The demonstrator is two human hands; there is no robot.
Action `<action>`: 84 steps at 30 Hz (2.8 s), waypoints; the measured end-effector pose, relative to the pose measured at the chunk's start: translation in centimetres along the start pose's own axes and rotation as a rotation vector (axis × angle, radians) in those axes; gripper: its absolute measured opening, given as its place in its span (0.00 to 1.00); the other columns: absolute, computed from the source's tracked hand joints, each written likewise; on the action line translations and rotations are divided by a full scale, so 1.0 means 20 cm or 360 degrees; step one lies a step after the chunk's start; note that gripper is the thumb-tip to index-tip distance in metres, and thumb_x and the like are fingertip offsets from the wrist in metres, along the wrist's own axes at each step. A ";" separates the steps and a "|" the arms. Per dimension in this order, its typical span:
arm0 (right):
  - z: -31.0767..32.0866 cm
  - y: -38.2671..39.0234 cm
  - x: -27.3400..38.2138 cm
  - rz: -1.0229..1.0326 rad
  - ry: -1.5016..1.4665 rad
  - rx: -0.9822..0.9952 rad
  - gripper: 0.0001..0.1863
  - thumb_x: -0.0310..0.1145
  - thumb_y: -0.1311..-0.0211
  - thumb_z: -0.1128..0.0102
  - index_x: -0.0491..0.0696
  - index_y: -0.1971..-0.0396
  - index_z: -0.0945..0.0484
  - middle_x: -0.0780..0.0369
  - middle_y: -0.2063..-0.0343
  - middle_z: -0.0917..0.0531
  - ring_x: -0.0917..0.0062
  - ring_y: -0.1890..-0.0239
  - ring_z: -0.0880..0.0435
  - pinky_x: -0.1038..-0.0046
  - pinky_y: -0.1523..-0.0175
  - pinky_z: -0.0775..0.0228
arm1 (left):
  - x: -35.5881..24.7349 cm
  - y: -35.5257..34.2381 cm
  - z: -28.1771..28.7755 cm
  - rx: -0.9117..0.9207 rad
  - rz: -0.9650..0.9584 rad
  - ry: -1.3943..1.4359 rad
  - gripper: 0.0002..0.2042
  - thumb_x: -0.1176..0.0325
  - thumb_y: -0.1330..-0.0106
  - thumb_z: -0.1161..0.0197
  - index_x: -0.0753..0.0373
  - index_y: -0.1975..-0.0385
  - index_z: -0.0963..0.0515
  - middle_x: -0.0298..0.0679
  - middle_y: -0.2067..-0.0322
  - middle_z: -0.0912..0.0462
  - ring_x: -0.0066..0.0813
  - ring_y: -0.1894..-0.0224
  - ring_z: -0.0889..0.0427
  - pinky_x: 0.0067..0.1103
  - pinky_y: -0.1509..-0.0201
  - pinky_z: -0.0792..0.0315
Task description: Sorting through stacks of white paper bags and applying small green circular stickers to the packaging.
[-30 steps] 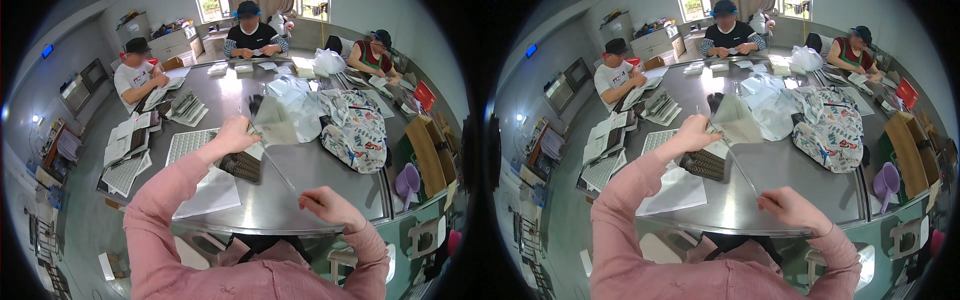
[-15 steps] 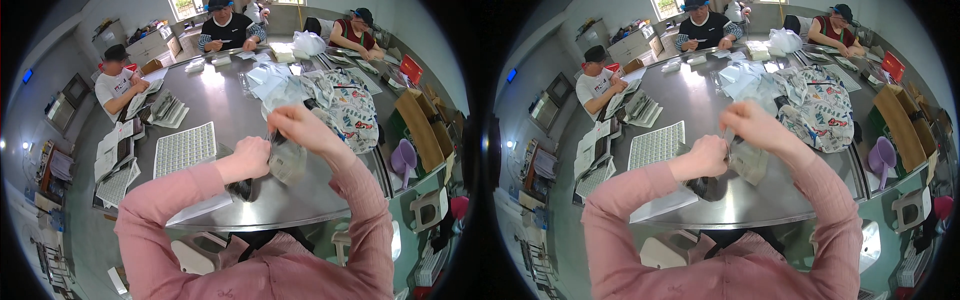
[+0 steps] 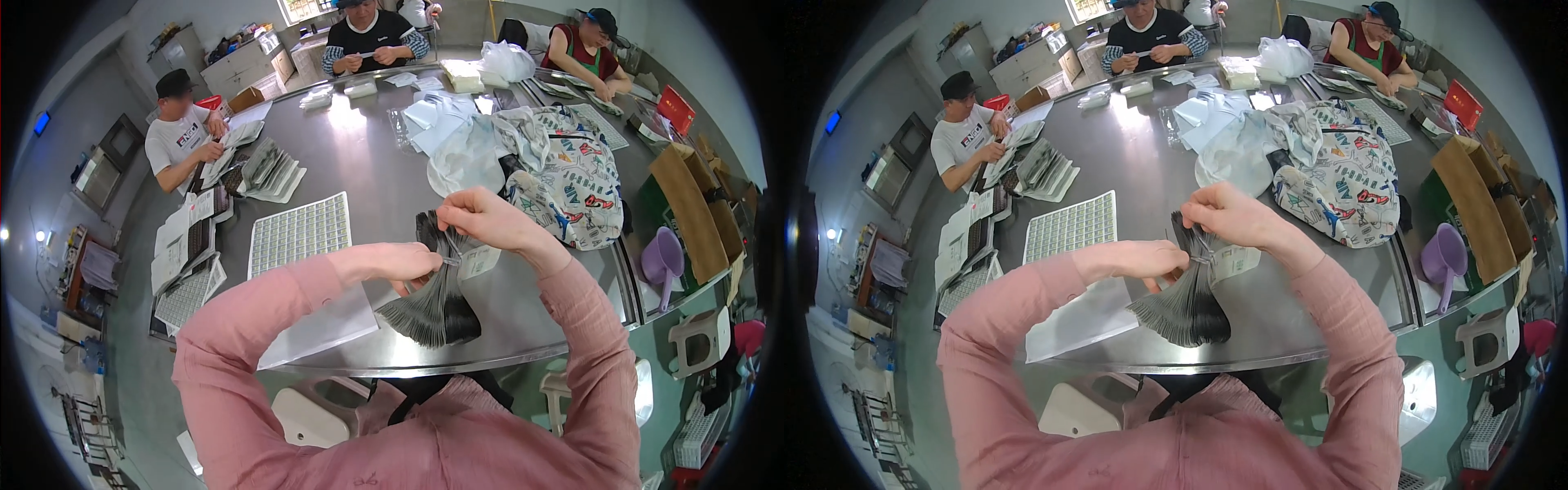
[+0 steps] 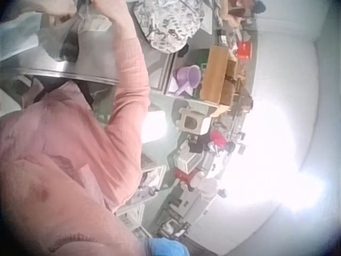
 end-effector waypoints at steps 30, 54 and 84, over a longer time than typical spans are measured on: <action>-0.03 0.34 0.09 0.0251 0.0860 0.0402 0.13 0.34 0.34 0.40 0.41 0.73 0.16 0.52 0.79 0.18 0.57 0.74 0.17 0.62 0.66 0.28 | -0.08 0.36 0.16 -0.1056 -0.0545 -0.0923 0.10 0.65 0.40 0.35 0.67 0.73 0.14 0.52 0.80 0.19 0.49 0.76 0.19 0.36 0.68 0.26; -0.03 0.16 0.24 0.0345 0.0734 -0.0200 0.15 0.34 0.34 0.39 0.37 0.75 0.19 0.50 0.83 0.24 0.58 0.81 0.25 0.64 0.72 0.34 | 0.10 0.06 -0.07 -0.0869 -0.1148 0.1123 0.17 0.59 0.20 0.44 0.70 0.59 0.17 0.36 0.66 0.15 0.22 0.64 0.18 0.20 0.55 0.23; 0.00 0.16 -0.02 0.0635 0.0911 -0.0261 0.05 0.27 0.41 0.32 0.43 0.67 0.15 0.59 0.74 0.17 0.70 0.74 0.18 0.70 0.67 0.27 | 0.11 0.02 0.00 -0.0548 -0.0953 0.1149 0.11 0.71 0.28 0.34 0.68 0.51 0.15 0.39 0.62 0.11 0.21 0.63 0.14 0.17 0.59 0.22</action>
Point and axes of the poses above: each hand's wrist, its own y-axis away from the middle knuckle, its own z-axis out of the back of the hand, x = y × z, the point moved 4 cm from there along -y, towards the middle knuckle
